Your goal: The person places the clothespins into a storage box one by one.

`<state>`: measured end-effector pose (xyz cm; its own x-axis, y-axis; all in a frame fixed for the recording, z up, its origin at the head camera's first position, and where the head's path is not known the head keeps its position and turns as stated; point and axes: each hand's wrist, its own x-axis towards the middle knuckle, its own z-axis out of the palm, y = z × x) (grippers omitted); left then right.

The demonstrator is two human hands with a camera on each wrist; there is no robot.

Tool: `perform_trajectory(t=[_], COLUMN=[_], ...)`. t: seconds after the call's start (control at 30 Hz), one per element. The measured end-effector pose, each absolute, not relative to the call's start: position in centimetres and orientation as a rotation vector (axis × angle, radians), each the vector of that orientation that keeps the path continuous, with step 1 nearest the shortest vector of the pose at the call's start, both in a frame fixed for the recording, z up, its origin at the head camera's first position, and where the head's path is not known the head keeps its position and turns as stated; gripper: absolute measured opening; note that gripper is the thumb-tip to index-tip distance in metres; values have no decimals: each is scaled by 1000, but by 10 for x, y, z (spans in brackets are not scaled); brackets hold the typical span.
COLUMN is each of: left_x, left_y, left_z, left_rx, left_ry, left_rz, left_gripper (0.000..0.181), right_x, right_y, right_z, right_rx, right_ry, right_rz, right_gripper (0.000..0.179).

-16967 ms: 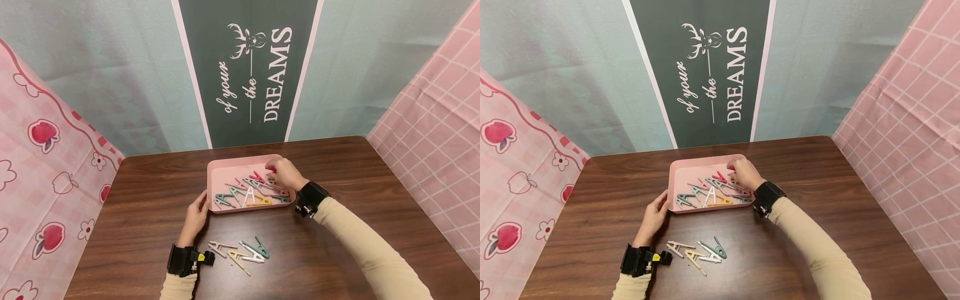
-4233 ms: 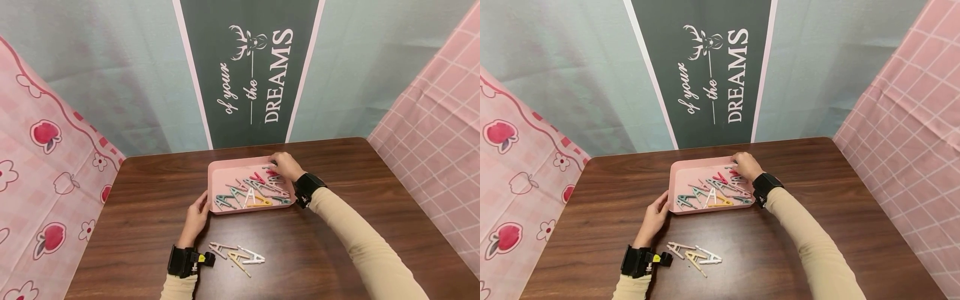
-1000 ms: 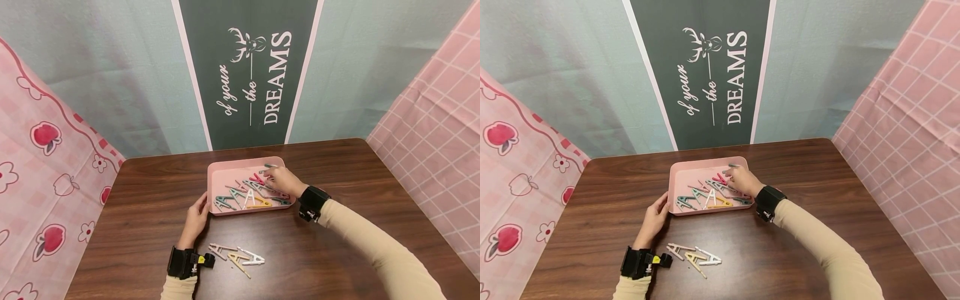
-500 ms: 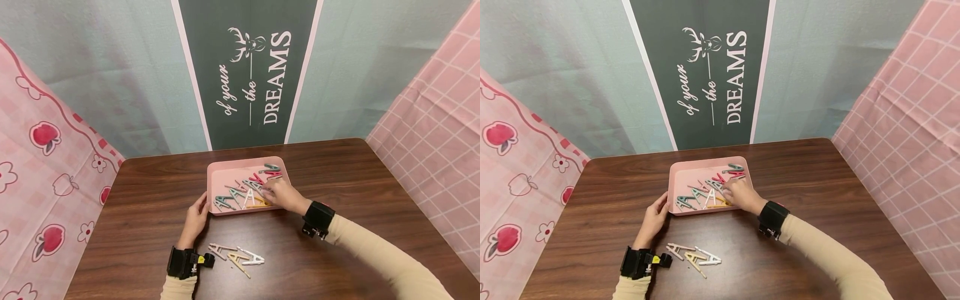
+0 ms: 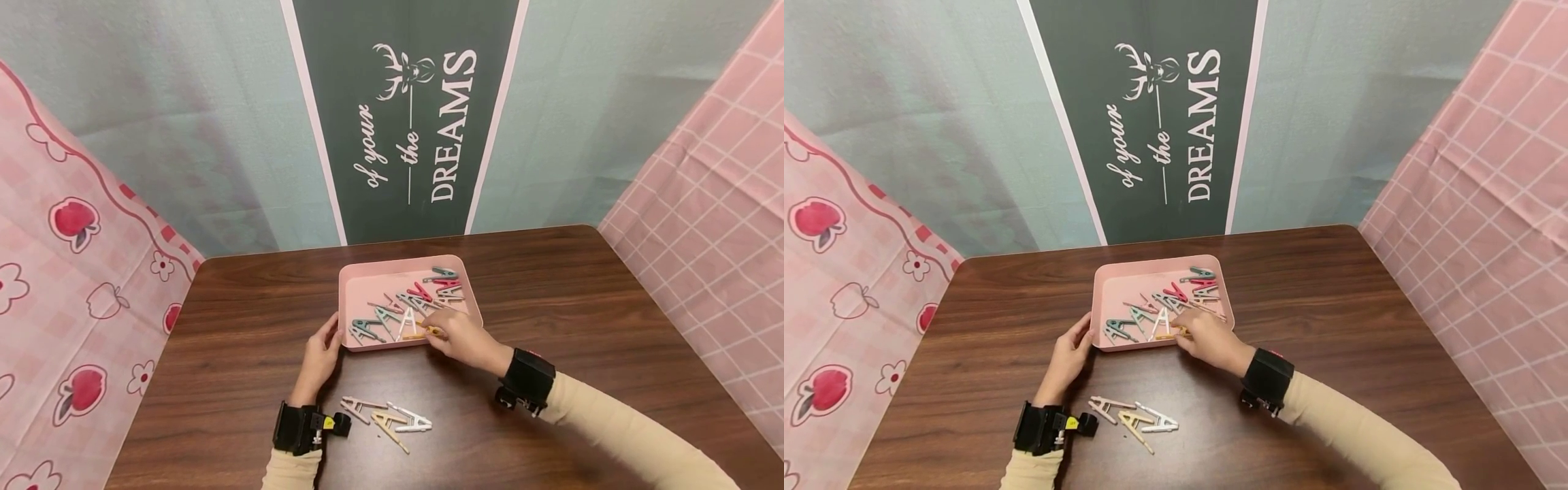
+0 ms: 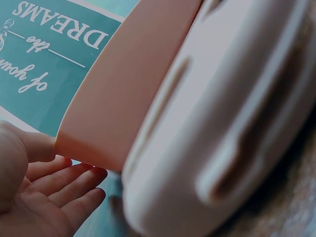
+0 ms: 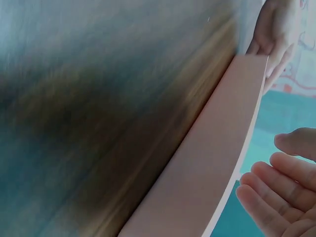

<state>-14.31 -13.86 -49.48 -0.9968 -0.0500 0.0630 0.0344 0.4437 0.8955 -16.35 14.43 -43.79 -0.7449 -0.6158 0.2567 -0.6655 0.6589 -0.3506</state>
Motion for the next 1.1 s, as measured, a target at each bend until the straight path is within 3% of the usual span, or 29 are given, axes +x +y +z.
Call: perform_trajectory(t=[1.1], left_x=[-141], left_y=[-139], left_z=[-492], left_rx=[34], left_ry=[-2622], left_rz=[-1626], left_gripper=[43], right_x=[-99], right_y=[106], right_z=[-462], right_rx=[1407], right_ry=[-2698], right_rz=[804], right_gripper=[15])
